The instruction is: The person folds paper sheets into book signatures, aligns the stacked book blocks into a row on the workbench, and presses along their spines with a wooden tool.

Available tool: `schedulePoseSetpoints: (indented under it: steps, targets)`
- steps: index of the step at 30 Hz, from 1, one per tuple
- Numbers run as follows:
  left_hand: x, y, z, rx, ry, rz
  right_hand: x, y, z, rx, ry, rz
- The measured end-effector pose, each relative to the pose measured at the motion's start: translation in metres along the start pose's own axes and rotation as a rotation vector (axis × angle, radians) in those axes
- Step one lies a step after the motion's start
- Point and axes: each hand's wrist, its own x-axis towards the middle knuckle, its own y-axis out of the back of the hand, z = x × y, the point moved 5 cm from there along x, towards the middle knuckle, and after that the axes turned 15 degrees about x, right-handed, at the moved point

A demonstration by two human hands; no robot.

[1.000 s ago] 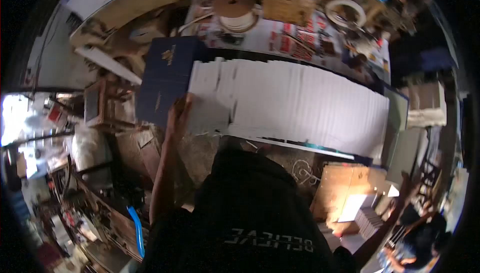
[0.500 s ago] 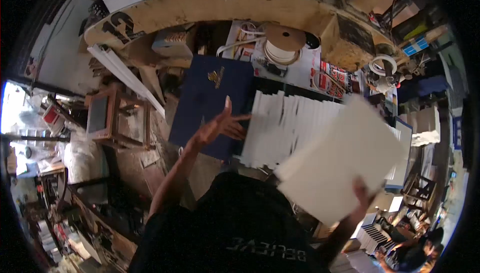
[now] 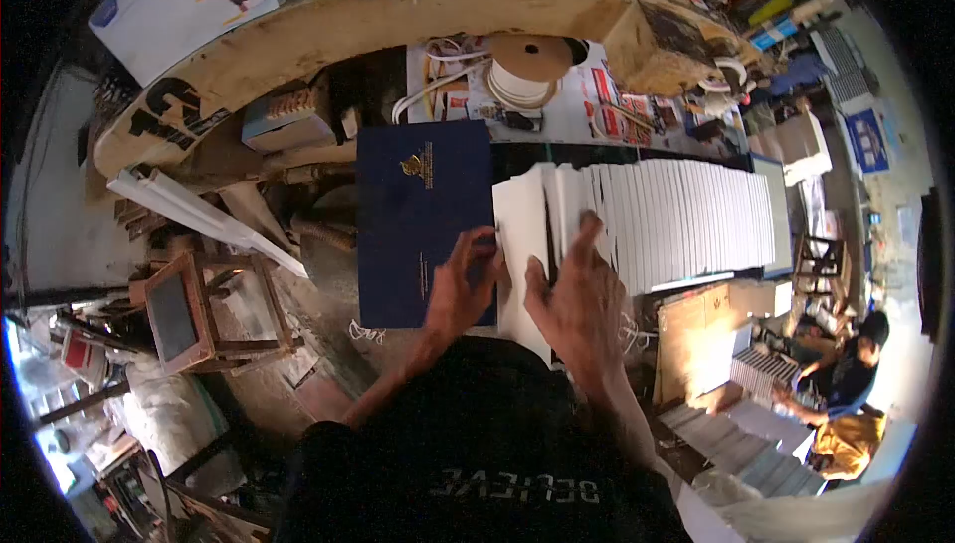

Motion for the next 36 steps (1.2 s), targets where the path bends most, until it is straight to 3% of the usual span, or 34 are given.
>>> schedulePoseSetpoints:
  steps: [1, 3, 5, 7, 9, 10, 12, 14, 15, 17, 18, 19, 20, 21, 22, 23, 25, 27, 28, 29, 30, 31, 33, 34, 35, 36]
  targets:
    - [-0.003, -0.001, -0.001, 0.005, 0.002, -0.017, -0.001, -0.005, -0.005, 0.003, -0.016, 0.007]
    - [-0.009, 0.001, 0.031, 0.826, -0.576, 0.297, 0.002, -0.012, -0.023, -0.142, -0.029, -0.027]
    - [0.004, -0.001, 0.002, 0.776, -0.546, 0.200, 0.002, -0.034, -0.014, -0.135, 0.075, 0.025]
    - [0.023, -0.003, -0.029, 0.686, -0.486, 0.029, 0.013, -0.072, 0.010, -0.046, -0.026, -0.147]
    - [0.023, -0.003, -0.058, 0.194, 0.005, -0.082, 0.005, -0.077, 0.011, -0.122, 0.071, 0.041]
    - [0.020, -0.002, -0.065, 0.190, -0.039, -0.176, 0.000, -0.073, 0.017, -0.064, 0.016, 0.030]
    - [0.024, 0.021, -0.076, 0.576, -0.399, -0.135, -0.004, -0.066, 0.029, 0.047, -0.032, 0.022]
    - [0.023, 0.010, -0.069, 0.748, -0.619, -0.124, -0.004, -0.074, 0.038, 0.022, 0.083, 0.114]
    - [0.024, 0.009, -0.062, 0.564, -0.432, -0.116, -0.003, -0.056, 0.043, 0.025, 0.053, 0.147]
    - [0.023, 0.001, -0.042, 0.206, -0.040, -0.070, 0.001, -0.027, 0.045, 0.281, 0.070, -0.230]
    - [0.018, -0.002, -0.038, 0.031, 0.163, -0.039, 0.002, -0.022, 0.074, 0.523, 0.146, 0.094]
    - [0.012, -0.005, -0.044, -0.147, 0.368, -0.002, 0.007, 0.001, 0.100, 0.612, 0.061, 0.215]
    - [0.016, -0.006, -0.050, 0.157, 0.217, -0.111, 0.011, 0.035, 0.134, 0.699, -0.022, 0.333]
    - [0.018, -0.007, -0.057, 0.453, 0.044, -0.170, 0.003, 0.073, 0.171, 0.546, -0.151, 0.597]
    - [0.022, -0.011, -0.053, 0.618, -0.069, -0.171, -0.001, 0.110, 0.227, 0.527, -0.022, 0.920]
    - [0.026, -0.012, -0.053, 0.625, -0.062, -0.150, -0.008, 0.143, 0.281, 0.453, 0.107, 1.233]
    - [0.031, -0.010, -0.058, 0.551, 0.017, -0.097, -0.025, 0.201, 0.392, 0.762, -0.206, 1.410]
    - [0.033, -0.004, -0.065, 0.444, 0.133, -0.019, -0.036, 0.222, 0.499, 1.041, -0.482, 1.495]
    - [0.034, -0.004, -0.071, 0.416, 0.182, 0.031, -0.034, 0.225, 0.553, 1.122, -0.491, 1.419]
    - [0.027, -0.007, -0.056, 0.544, 0.238, 0.217, -0.027, 0.226, 0.592, 1.198, -0.503, 1.336]
    - [0.028, -0.009, -0.061, 0.543, 0.240, 0.230, -0.016, 0.226, 0.607, 1.388, -0.556, 1.238]
    - [0.027, -0.001, -0.080, -0.175, 0.237, 0.274, -0.008, 0.218, 0.637, 1.593, -0.583, 1.284]
    - [0.030, 0.009, -0.100, -0.901, 0.188, 0.315, 0.015, 0.234, 0.648, 1.706, -0.401, 1.224]
    - [0.030, 0.018, -0.084, -0.247, 0.095, 0.344, 0.027, 0.242, 0.646, 1.736, -0.291, 1.222]
    - [0.025, 0.017, -0.080, 0.009, 0.155, 0.345, 0.038, 0.238, 0.694, 1.663, -0.161, 1.133]
    - [0.020, 0.007, -0.062, 0.284, 0.220, 0.337, 0.040, 0.238, 0.716, 1.612, -0.227, 1.259]
